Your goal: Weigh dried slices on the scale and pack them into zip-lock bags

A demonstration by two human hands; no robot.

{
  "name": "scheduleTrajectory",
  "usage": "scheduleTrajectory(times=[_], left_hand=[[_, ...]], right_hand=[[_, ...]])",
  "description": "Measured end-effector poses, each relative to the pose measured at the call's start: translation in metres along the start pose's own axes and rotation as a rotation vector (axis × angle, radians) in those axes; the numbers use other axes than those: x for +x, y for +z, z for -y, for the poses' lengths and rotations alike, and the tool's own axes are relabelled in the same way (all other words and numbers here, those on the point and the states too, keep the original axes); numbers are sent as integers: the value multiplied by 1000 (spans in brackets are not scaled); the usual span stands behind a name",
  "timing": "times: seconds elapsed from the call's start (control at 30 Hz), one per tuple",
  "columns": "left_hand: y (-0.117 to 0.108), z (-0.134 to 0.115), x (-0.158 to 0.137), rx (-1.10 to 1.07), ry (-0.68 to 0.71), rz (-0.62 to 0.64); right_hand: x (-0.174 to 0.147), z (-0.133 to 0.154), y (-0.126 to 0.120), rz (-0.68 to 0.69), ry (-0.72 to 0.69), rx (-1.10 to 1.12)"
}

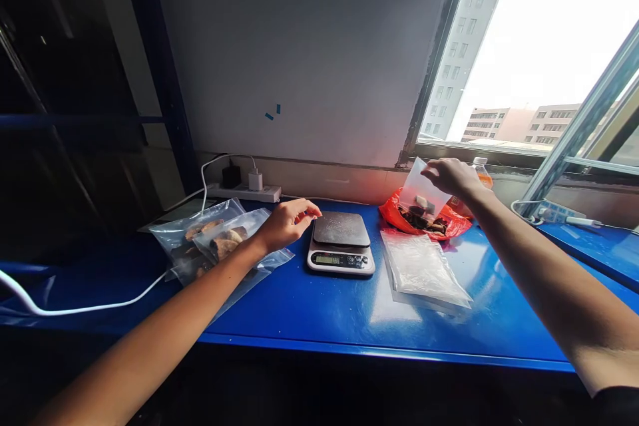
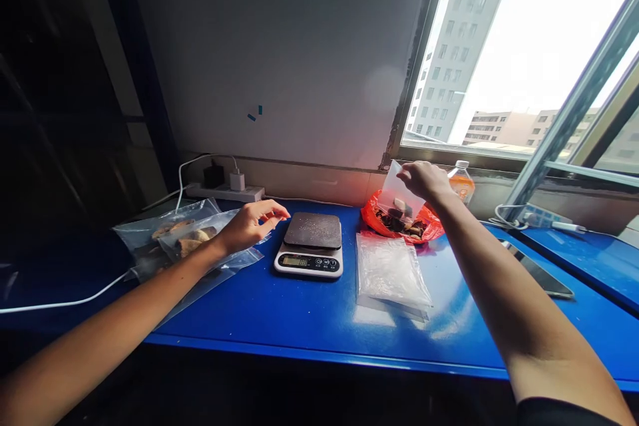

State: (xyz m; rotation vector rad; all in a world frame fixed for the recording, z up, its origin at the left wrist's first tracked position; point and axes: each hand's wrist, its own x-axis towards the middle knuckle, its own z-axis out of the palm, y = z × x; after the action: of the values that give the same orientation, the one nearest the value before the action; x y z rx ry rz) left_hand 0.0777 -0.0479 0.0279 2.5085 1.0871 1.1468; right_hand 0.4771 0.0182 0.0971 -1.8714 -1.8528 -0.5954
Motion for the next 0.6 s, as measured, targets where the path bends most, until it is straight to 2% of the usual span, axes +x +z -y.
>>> scheduleTrajectory(times=[0.1,0.2,0.3,0.4,0.53,0.57,0.6], left_hand=[[-1,-1,0,17,13,6],[-1,-2,-1,37,35,15],[-2,-2,-1,58,49,28],[-1,-4,-3,78,82,51],[2,-9,-6,82,162,102],[4,-10,-7,78,169,117],[5,-12,-7,73,167,131]], right_hand=[[-3,8,-2,-98,81,-71],[-9,9,-3,-200,125,-44],[-23,4,4,-423,250,56],[-41,-4,18,-658,349,189],[-59,-8,29,-946,371,457],[-62,-5,28,-986,393,569],[-64,0,26,-970,407,697]])
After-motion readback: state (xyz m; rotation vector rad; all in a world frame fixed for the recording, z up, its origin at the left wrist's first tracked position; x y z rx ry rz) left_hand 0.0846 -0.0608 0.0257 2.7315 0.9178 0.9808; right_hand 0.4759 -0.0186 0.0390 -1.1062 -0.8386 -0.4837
